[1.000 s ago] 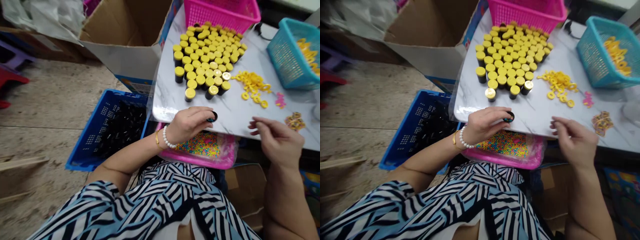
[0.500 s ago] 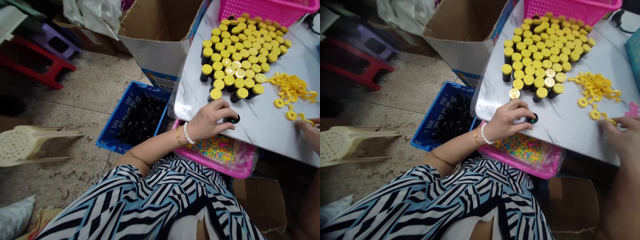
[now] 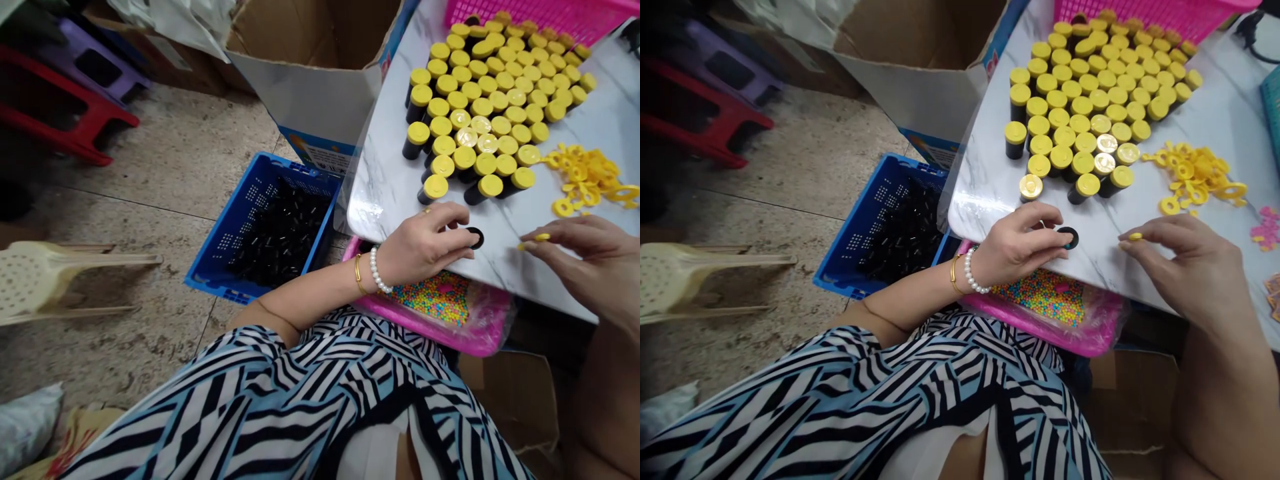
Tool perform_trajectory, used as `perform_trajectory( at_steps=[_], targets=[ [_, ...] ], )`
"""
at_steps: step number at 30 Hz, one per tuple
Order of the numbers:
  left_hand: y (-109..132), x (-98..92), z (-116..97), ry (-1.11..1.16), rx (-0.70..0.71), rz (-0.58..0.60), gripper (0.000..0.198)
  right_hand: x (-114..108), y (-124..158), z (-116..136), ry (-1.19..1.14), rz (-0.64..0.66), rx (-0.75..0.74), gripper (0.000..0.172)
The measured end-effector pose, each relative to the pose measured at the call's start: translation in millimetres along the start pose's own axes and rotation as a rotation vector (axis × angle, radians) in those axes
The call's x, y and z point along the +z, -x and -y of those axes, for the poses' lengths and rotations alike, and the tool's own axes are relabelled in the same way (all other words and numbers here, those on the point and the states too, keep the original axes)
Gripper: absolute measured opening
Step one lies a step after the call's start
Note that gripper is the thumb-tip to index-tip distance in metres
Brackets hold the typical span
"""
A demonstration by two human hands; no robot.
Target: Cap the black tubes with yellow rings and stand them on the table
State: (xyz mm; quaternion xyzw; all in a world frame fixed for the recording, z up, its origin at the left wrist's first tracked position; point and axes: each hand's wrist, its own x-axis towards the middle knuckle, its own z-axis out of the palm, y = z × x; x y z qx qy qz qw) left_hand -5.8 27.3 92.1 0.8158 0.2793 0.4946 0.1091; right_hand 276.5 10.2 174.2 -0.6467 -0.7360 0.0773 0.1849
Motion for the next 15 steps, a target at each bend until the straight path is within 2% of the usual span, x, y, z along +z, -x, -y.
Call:
perform_trajectory(
  at_steps=[2,6,8,12,15],
  targets=[
    [1,1.8,-1,-0.068,0.054,-0.025,0.019,4,-2,11,-0.110,0.007,0.040,0.041],
    [0,2.4,-4,-0.121,0.106,-0.059,0.018,20,-9,34,-0.750,0.178,0.414,0.042],
    [0,2.1,-6,-0.112,0.079,-0.034,0.019,29,-11,44,-0.983,0.200,0.537,0.043],
    [1,2.5,-7,-0.083,0.014,0.061,0.022,44,-10,65,-1.083,0.188,0.579,0.041],
    [3,3.2,-7,-0.057,-0.018,0.069,0.028,53,-6,79,-1.030,0.029,0.498,0.035]
  ],
)
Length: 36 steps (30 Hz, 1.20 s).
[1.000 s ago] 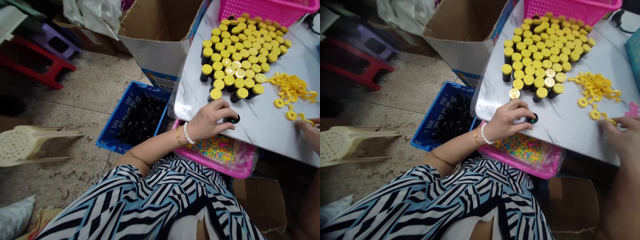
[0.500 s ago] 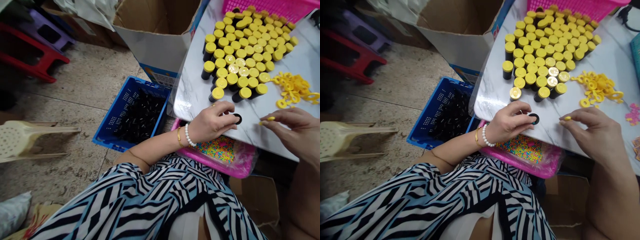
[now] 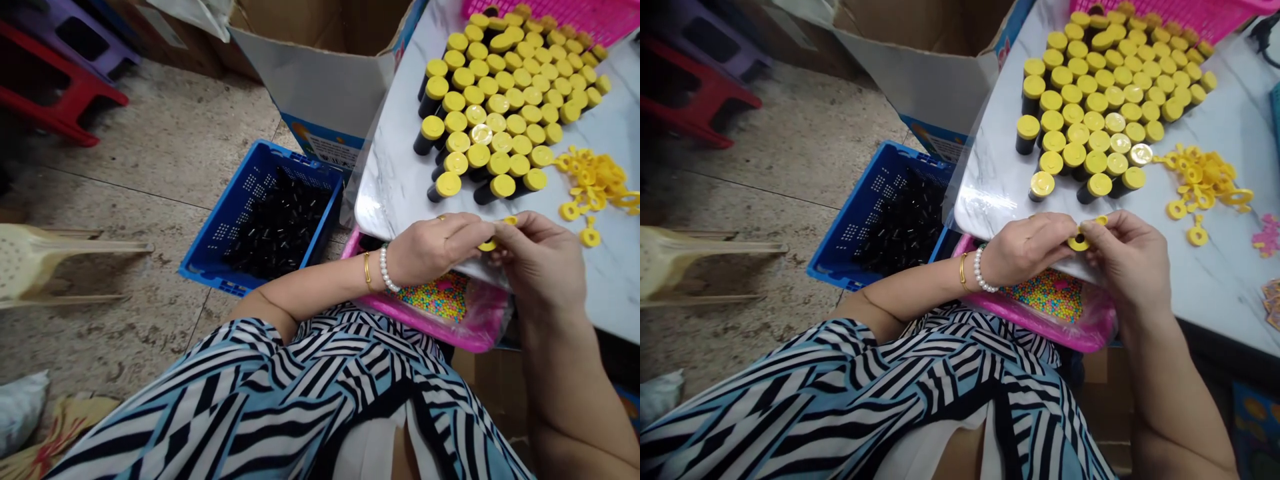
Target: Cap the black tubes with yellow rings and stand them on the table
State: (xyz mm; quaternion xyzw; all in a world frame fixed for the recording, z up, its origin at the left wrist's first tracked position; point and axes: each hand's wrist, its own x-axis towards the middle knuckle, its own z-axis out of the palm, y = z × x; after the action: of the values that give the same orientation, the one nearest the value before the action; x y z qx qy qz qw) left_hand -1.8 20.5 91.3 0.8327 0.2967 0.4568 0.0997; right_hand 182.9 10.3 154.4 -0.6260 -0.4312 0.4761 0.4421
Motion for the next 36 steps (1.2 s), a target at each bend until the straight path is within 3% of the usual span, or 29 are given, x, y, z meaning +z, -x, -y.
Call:
perform_trajectory(
  at_steps=[3,8,11,13,16,21,23,28,31,33,36],
  targets=[
    [3,0.9,1,0.005,-0.018,0.027,0.035,7,3,-5,-0.029,-0.038,-0.074,0.036],
    [0,-0.7,1,0.025,-0.010,0.058,0.029,3,1,-8,-0.123,-0.031,-0.034,0.038],
    [-5,-5.7,-3,0.034,0.032,0.150,0.027,5,3,-6,-0.116,-0.006,-0.017,0.039],
    [-6,-8.1,-5,0.019,0.041,0.199,0.029,10,7,-7,-0.056,-0.065,-0.090,0.040],
    [0,-6.9,-7,-0.007,0.014,0.168,0.030,14,11,-12,0.005,-0.153,-0.203,0.038],
    [3,-3.1,-3,0.084,-0.081,0.050,0.026,2,7,-17,-0.075,0.075,-0.039,0.033],
    [-3,-6.8,-4,0.172,-0.151,0.053,0.028,-2,6,-15,-0.087,0.124,-0.028,0.032],
    [-22,-23.7,-15,0.283,-0.448,0.062,0.039,2,9,-5,0.074,0.065,-0.050,0.030],
    [-30,-31.2,-22,0.339,-0.559,0.181,0.026,7,13,1,0.079,0.134,-0.005,0.031],
    [-34,-32.9,-25,0.418,-0.655,0.266,0.032,10,16,4,0.078,0.192,0.032,0.031],
    [-39,-32.4,-28,0.476,-0.837,0.292,0.042,15,21,6,0.111,0.187,0.070,0.030]
  ],
)
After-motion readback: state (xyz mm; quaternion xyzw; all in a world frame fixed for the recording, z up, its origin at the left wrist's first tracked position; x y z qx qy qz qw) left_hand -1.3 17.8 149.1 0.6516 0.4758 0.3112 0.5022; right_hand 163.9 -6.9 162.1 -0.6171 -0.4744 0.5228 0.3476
